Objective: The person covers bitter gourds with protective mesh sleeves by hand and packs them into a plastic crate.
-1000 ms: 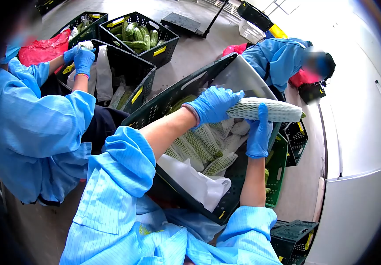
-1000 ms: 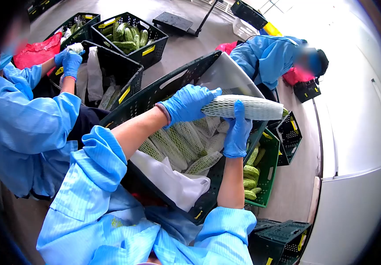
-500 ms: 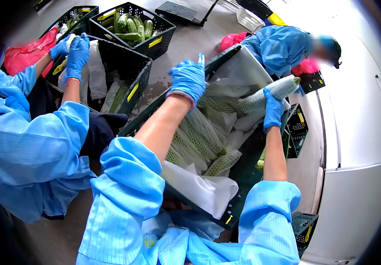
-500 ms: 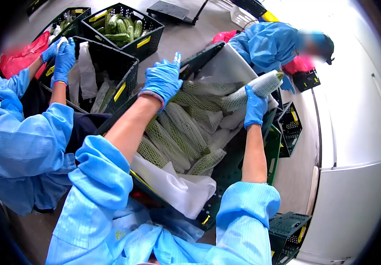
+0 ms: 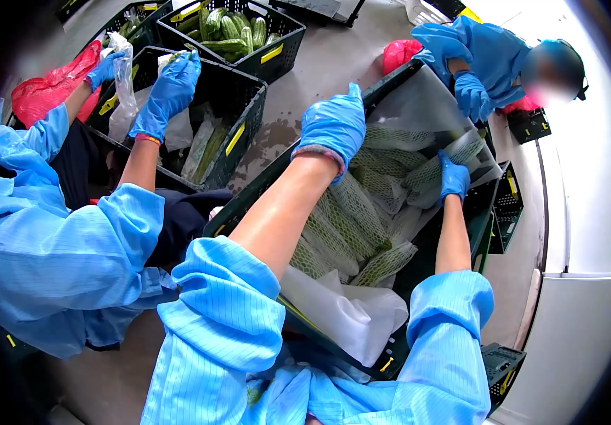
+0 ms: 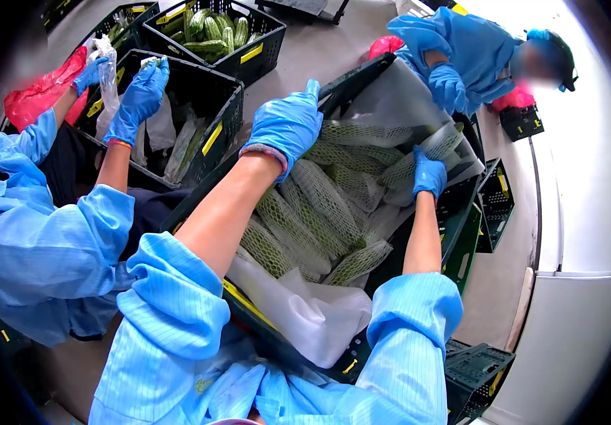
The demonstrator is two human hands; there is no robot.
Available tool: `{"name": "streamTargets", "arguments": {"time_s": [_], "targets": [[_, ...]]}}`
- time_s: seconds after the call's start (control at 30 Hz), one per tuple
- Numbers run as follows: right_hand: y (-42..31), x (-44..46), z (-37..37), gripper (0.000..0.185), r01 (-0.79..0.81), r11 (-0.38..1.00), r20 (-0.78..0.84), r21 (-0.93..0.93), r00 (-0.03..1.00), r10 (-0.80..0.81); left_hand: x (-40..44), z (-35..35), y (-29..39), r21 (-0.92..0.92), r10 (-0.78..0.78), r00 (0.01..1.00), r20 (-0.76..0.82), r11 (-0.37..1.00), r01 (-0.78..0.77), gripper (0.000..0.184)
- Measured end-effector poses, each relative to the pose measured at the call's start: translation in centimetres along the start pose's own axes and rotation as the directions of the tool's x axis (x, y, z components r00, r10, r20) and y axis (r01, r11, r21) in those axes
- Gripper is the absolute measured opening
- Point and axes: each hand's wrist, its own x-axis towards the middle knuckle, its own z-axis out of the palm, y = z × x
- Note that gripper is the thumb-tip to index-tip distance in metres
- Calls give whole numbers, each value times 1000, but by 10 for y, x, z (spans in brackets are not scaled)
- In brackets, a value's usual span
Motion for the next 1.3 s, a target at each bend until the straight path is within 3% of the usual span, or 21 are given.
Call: {"name": "streamTargets", "arguments": {"time_s": [0.1, 0.23, 0.3, 0.37, 0.43, 0.5, 0.57, 0.63, 0.73, 0.77, 0.87, 0.9, 1.0, 1.03, 1.13, 1.27, 1.3], "targets": [[-24, -4, -26, 81, 79, 938, 165, -337, 986, -23, 2, 4, -2, 8, 4, 1000, -8, 1000, -4, 35], [-14, 7, -29, 62, 197, 869, 195, -454, 973, -119, 1, -1, 0, -14, -5, 1000, 23, 1000, 6, 35], [-14, 3, -25, 59, 416, 779, 378, -469, 892, -249, 2, 0, -1, -4, -7, 1000, 7, 1000, 7, 35], [-18, -5, -17, 52, 650, 626, 574, -431, 732, -366, 3, 1, -2, -9, 0, 1000, 17, 1000, 0, 37], [-35, -34, -1, 56, 730, 619, 656, -292, 623, -426, 0, -3, 0, -32, 1, 1000, 26, 999, 0, 39], [-92, -95, -13, 60, 660, 700, 718, -272, 623, -309, -4, -12, 4, -69, 6, 999, 33, 998, -4, 44], [-107, -120, -6, 70, 699, 715, 715, 12, 494, -495, -2, -13, 3, -83, -6, 998, 57, 996, 11, 50], [-102, -133, 43, 82, 727, 685, 656, 49, 494, -571, 2, -11, -1, -120, -6, 997, 76, 993, 15, 61], [-104, -150, 99, 77, 751, 649, 697, 125, 399, -596, 0, -18, 3, -121, -9, 996, 91, 992, 20, 62], [-93, -153, 125, 66, 717, 680, 601, 154, 478, -641, -1, -19, 4, -119, -27, 994, 103, 992, 40, 63], [-104, -159, 120, 77, 655, 754, 677, 38, 538, -502, 0, -17, 3, -119, -25, 997, 71, 992, 34, 61], [-103, -156, 118, 73, 678, 721, 641, 141, 493, -589, 0, -17, 3, -117, -32, 996, 89, 992, 42, 61], [-103, -151, 111, 70, 695, 712, 616, 97, 520, -591, 0, -22, 4, -121, -41, 992, 115, 991, 55, 59], [-106, -151, 93, 68, 713, 685, 615, 145, 478, -628, 0, -22, 3, -126, -41, 993, 110, 991, 55, 59], [-132, -157, 20, 68, 682, 730, 712, 48, 489, -504, -2, -19, 2, -141, -28, 995, 100, 989, 42, 60], [-101, -140, -23, 66, 530, 847, 452, 42, 746, -489, -2, -21, 1, -166, -29, 992, 126, 985, 50, 62], [-93, -136, -38, 64, 468, 866, 420, 176, 760, -496, -2, -21, 1, -173, -32, 991, 130, 983, 54, 62]]}}
